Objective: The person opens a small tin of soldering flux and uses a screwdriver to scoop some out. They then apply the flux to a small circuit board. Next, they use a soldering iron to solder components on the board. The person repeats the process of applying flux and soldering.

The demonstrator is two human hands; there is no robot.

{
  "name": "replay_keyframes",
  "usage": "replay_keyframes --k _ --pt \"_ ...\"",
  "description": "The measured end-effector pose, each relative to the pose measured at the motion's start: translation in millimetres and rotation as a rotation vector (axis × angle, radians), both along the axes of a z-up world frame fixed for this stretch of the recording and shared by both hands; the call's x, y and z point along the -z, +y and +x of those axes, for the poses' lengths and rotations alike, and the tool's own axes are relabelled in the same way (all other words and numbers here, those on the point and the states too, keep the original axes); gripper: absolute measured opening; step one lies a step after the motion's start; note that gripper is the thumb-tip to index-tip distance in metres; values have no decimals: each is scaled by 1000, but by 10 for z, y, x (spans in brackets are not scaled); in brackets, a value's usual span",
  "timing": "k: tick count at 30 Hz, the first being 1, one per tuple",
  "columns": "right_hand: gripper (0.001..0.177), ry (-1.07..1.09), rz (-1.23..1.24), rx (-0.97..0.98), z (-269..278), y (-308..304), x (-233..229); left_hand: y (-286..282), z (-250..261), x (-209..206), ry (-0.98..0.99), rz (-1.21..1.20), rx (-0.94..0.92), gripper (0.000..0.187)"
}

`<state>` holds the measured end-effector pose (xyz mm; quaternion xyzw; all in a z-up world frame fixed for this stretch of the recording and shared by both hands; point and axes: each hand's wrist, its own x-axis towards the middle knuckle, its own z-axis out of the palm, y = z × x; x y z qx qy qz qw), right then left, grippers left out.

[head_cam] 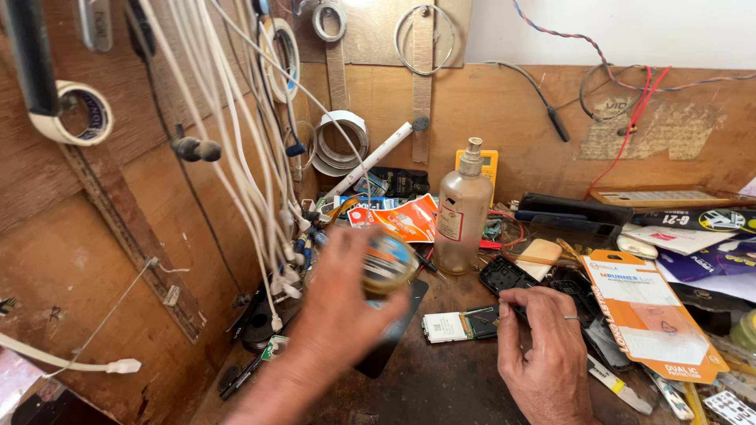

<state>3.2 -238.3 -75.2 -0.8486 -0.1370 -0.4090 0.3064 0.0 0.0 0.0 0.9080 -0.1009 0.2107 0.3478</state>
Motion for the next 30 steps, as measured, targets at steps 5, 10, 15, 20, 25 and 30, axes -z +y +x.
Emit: replay_keyframes --k 5,10,15,20,25,30 --pt "15 -91 -17 -27 -26 50 -31 -236 75 481 -268 -111 60 81" --pt "16 -112 -39 -38 -17 103 -84 -257 140 665 -225 -295 116 97" --pt "33 -22 -7 -177 -32 233 -287 -264 125 727 -201 -223 253 93" --pt "67 295 -59 -368 132 459 -516 -244 178 710 -155 -393 185 77" --pt "74 405 -173 -379 161 604 -626 -221 173 711 -99 -432 239 69" --pt "78 523 -208 -335 167 622 -721 -206 174 707 -87 -449 254 74"
